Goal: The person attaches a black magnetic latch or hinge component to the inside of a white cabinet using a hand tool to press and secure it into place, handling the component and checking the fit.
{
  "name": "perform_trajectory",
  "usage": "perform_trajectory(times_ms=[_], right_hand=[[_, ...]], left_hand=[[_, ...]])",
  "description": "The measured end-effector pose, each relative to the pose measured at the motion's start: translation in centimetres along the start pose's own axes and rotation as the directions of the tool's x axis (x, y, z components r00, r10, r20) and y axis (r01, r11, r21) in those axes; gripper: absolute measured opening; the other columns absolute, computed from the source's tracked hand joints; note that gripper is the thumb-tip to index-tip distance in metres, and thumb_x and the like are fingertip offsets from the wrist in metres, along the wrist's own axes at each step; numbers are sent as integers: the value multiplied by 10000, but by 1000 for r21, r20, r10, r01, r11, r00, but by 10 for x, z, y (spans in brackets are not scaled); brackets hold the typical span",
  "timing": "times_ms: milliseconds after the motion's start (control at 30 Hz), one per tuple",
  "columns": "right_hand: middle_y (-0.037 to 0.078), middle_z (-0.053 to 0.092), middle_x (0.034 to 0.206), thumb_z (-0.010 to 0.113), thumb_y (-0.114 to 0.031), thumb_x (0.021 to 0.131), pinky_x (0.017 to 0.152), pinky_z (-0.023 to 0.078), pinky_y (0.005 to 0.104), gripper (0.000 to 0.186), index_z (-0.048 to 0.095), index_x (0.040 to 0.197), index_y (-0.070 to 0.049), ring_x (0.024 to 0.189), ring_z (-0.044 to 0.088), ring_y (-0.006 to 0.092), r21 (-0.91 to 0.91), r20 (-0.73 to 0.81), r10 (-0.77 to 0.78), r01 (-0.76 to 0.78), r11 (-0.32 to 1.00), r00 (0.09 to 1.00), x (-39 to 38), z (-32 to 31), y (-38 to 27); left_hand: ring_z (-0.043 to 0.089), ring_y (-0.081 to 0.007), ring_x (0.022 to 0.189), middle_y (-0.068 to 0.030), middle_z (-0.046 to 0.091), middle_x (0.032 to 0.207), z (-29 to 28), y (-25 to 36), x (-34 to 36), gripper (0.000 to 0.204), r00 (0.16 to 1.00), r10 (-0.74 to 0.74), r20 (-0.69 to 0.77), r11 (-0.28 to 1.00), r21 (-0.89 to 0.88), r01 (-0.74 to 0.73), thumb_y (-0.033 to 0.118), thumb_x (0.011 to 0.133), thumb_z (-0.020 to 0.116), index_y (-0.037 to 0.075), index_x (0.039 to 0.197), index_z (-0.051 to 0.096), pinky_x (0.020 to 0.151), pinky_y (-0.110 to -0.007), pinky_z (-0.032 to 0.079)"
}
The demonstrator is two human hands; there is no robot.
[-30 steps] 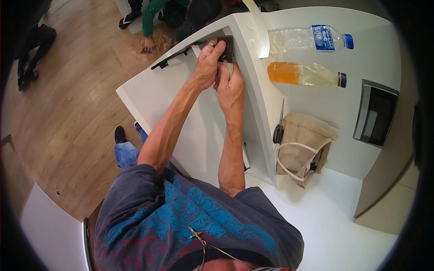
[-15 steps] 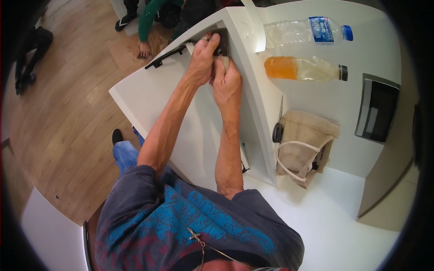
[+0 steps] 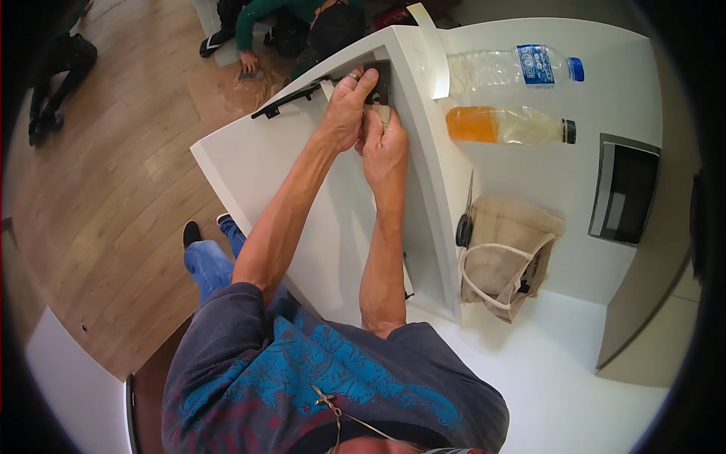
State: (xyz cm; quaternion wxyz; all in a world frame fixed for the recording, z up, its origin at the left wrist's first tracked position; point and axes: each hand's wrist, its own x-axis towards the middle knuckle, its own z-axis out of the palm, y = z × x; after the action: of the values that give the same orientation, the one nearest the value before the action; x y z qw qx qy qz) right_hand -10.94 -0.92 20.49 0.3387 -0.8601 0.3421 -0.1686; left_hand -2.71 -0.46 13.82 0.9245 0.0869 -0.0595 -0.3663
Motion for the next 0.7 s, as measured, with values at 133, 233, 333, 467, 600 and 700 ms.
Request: perform_trajectory(times_ms=[133,233,333,467,600,700], right_hand=[[68,599,712,483,-212,1031,523,454,305,247,583,1019,13,561,547,147,16,-23,-19,19,1000,1000,2,5,4],[33,583,704,484,-201,1036,488,438,269,238,583,1007,14,547,525,102,-38,-53,-82,80,996,995,5,7,15],[35,578,693,484,-199,1036,487,433,272,242,584,1006,19,543,521,104,-97,-62,-116,110,989,991,8,8,16],[43,580,684,486,-200,1035,489,431,280,250,593,996,23,542,521,108,-95,-84,-131,123,988,988,10,11,14],[263,663,926,487,-257,1013,772,488,459,298,592,1078,15,882,620,462,-149,-50,5,-12,989,999,6,6,-4],[242,660,880,499,-257,1008,753,496,440,302,604,1062,20,811,631,419,-175,-1,5,-5,985,1000,6,-1,-10]], left_hand=[[568,-93,919,-22,617,1064,-1,1,2,309,1000,-2,0,1000,-1,2,290,1015,568,51,1208,539,823,-267,494],[556,-86,926,-17,613,1061,-1,0,1,301,999,-35,-10,999,-10,35,286,1014,573,49,1198,552,829,-266,488],[571,-93,987,-8,626,1105,-4,0,5,284,1000,-11,-9,1000,0,11,297,1019,567,67,1186,569,883,-276,485],[580,-98,1027,-6,632,1143,-8,-1,8,278,1000,3,10,1000,1,-3,300,1023,559,75,1186,579,911,-278,483],[580,-109,1044,-16,631,1160,-6,-3,9,297,1000,-6,-13,1000,-15,6,300,1024,558,66,1207,574,924,-287,481],[577,-117,1034,-26,622,1153,-3,-3,7,312,999,-11,-38,998,-68,8,299,1016,570,55,1211,564,910,-291,484]])
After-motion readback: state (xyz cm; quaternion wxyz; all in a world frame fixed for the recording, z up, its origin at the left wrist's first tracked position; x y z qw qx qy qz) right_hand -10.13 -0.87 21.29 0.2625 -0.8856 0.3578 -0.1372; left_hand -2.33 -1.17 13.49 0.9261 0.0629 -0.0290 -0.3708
